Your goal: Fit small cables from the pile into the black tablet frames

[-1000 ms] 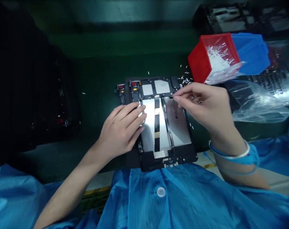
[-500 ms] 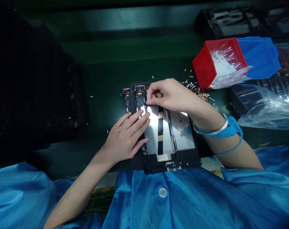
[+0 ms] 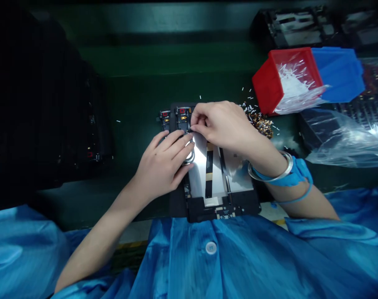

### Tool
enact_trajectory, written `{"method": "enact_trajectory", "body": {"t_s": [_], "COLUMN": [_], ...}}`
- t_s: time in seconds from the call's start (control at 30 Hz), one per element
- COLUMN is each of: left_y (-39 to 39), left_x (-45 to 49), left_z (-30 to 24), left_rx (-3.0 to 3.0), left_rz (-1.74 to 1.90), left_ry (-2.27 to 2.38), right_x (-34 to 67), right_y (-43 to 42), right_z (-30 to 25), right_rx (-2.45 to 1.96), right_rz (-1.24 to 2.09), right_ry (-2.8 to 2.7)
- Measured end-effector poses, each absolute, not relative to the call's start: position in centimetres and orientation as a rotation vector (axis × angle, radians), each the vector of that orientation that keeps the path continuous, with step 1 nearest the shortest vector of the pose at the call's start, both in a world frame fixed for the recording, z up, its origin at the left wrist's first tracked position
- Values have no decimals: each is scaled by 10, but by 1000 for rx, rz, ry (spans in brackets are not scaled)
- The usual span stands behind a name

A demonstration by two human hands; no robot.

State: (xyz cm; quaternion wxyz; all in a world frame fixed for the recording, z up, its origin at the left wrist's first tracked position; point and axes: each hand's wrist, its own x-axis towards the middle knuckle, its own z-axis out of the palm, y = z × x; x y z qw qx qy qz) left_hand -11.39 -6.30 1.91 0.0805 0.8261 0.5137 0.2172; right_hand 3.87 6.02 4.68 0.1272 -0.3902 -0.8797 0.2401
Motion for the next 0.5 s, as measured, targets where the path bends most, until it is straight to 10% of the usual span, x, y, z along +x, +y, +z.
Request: {"method": "enact_trajectory", "body": {"t_s": [0.23,0.5], "left_y": [-119,-159], "left_x": [-104,-45], "left_z": [11,-5], "left_rx": [1807,1454], "left_rz": [1129,1043], "left_ry": [1966,1888], "right_x": [134,135], "right_y": [3,-49], "right_z": [39,-5], "right_rx": [-1559,-1458], "right_rz": [271,899], "right_ry": [-2266,-1837]}}
